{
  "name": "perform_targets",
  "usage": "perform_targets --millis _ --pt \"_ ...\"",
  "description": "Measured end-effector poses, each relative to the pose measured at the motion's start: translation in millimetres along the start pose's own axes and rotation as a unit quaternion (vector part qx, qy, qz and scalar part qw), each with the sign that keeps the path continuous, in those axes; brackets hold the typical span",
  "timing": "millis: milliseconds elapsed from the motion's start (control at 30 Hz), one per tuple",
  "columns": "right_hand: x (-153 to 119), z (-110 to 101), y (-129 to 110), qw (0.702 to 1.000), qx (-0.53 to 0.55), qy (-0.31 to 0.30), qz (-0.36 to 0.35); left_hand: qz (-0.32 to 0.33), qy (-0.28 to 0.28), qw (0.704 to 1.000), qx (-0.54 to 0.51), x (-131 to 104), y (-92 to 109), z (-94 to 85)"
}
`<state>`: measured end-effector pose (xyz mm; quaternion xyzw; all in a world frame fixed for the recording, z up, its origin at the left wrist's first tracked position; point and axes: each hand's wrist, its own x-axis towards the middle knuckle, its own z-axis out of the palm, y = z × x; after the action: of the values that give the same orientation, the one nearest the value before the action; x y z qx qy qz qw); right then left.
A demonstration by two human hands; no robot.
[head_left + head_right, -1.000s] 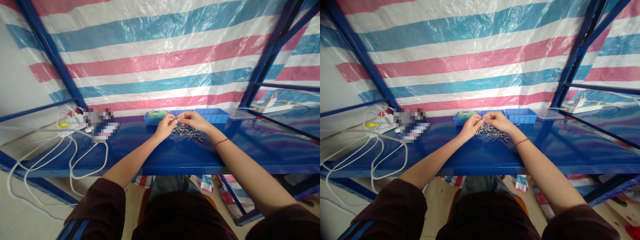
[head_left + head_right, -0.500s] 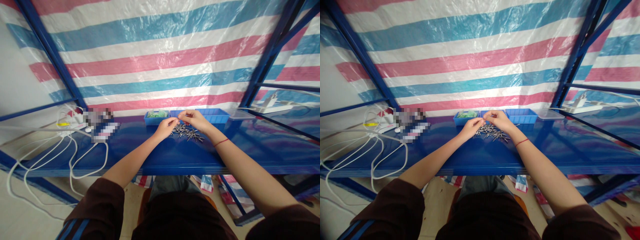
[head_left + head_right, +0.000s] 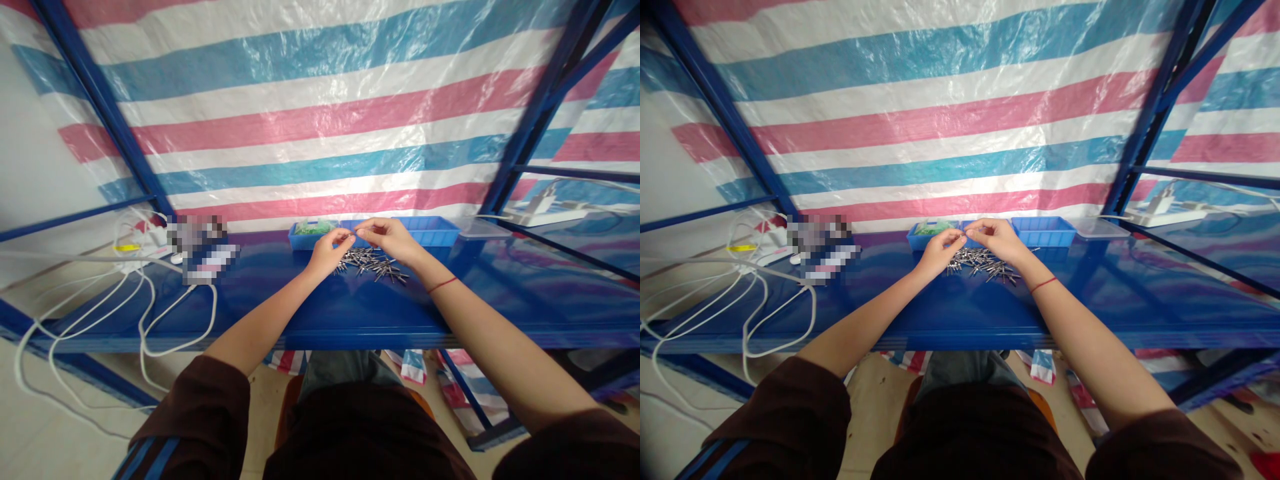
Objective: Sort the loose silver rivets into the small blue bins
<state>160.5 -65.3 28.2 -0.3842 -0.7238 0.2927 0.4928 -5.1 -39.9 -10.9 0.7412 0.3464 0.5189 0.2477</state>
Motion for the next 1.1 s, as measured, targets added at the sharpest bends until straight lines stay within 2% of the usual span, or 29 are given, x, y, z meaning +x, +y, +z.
perform_targets --millis 100,200,300,367,433,533,600,733,867,1100 --pt "2 -2 7 0.997 -0.069 0.008 -0.029 -0.002 0.020 1.000 0.011 -1 6 -2.2" --pt "4 -2 15 0.987 -0.148 -0.013 -0.059 -0.003 0.016 0.999 0.032 -2 9 -2.6" --pt "6 -1 20 0.989 -0.145 -0.022 -0.022 -0.012 0.001 0.998 0.062 -3 7 -1.3" --pt "7 -3 22 0.994 -0.099 0.016 0.039 -0.010 -0.022 0.994 0.106 -4 4 -0.4" --pt "9 -8 24 0.989 -0.009 0.086 0.117 0.005 -0.058 0.984 0.168 -6 2 0.1" --pt "12 -20 30 0.948 0.157 0.181 0.207 0.024 -0.112 0.962 0.249 -9 3 -0.2" --pt "15 -30 36 0.924 0.224 0.204 0.233 0.025 -0.141 0.951 0.275 -11 6 -0.7" --pt "17 -39 44 0.911 0.261 0.197 0.252 0.031 -0.188 0.941 0.280 -15 10 -1.4" --pt "15 -33 39 0.907 0.291 0.171 0.251 0.048 -0.213 0.934 0.284 -16 9 -0.7" --pt "12 -22 23 0.933 0.236 0.134 0.235 0.060 -0.197 0.930 0.303 -13 1 -1.0"
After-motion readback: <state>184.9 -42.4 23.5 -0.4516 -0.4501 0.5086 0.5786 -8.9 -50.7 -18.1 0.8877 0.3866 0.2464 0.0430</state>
